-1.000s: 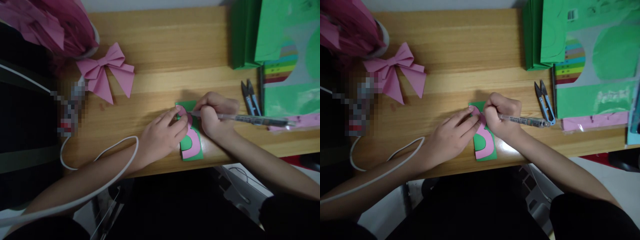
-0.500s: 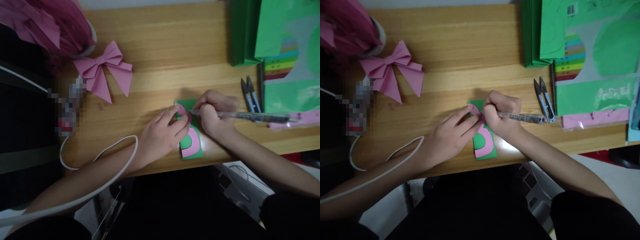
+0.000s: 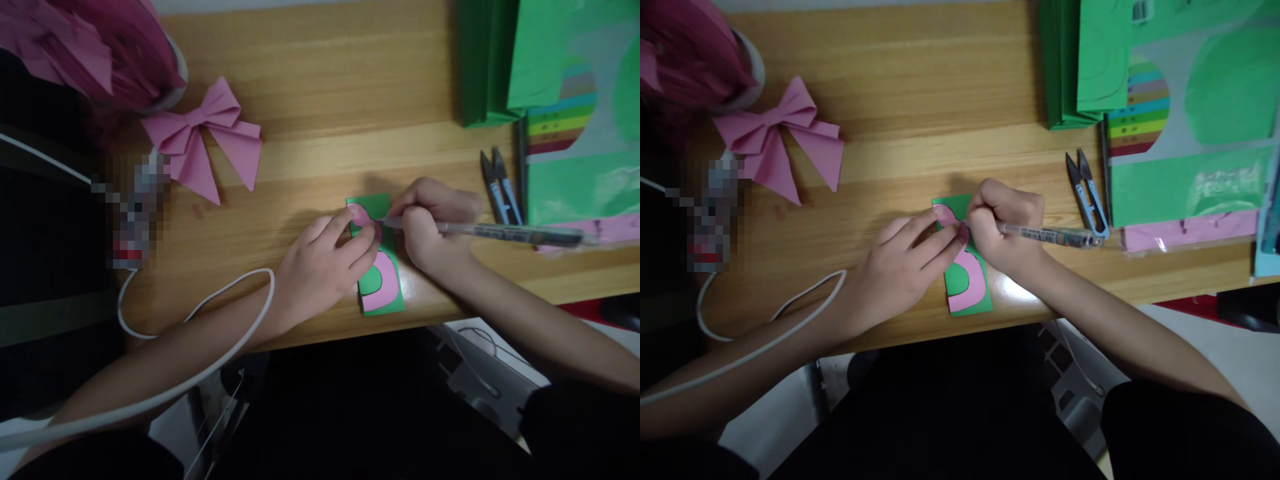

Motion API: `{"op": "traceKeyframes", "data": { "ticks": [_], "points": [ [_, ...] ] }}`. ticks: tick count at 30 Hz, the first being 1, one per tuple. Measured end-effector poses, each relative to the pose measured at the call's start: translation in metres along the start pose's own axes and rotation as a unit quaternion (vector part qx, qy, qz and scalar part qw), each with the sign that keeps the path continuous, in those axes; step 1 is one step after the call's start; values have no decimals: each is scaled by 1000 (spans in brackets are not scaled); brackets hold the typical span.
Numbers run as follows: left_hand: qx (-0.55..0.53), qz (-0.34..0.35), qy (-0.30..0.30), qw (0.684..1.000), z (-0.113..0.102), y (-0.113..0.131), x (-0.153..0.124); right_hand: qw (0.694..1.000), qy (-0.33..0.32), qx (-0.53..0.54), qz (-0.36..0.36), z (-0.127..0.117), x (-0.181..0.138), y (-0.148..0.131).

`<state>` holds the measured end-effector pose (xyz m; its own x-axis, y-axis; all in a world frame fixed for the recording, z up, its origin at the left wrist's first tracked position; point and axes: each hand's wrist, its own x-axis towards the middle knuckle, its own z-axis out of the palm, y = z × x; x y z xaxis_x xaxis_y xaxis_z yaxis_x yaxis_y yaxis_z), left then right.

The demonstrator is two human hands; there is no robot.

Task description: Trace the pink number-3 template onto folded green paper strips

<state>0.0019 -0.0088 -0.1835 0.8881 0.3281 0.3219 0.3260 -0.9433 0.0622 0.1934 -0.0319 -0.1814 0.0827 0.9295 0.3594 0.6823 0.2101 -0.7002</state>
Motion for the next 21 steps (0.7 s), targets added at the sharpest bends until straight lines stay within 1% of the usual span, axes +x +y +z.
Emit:
{"op": "traceKeyframes", "data": {
  "ticks": [5,15,21],
  "points": [
    [-1,-5,0,1000,2,0,-1,1000,5,-7,18,-1,-3,0],
    [14,4,5,1000,0,-1,1,1000,7,0,-5,-3,-6,1],
    [-1,-4,-4,1000,1,1,-1,1000,9,1,2,-3,-8,1]
  ]
}}
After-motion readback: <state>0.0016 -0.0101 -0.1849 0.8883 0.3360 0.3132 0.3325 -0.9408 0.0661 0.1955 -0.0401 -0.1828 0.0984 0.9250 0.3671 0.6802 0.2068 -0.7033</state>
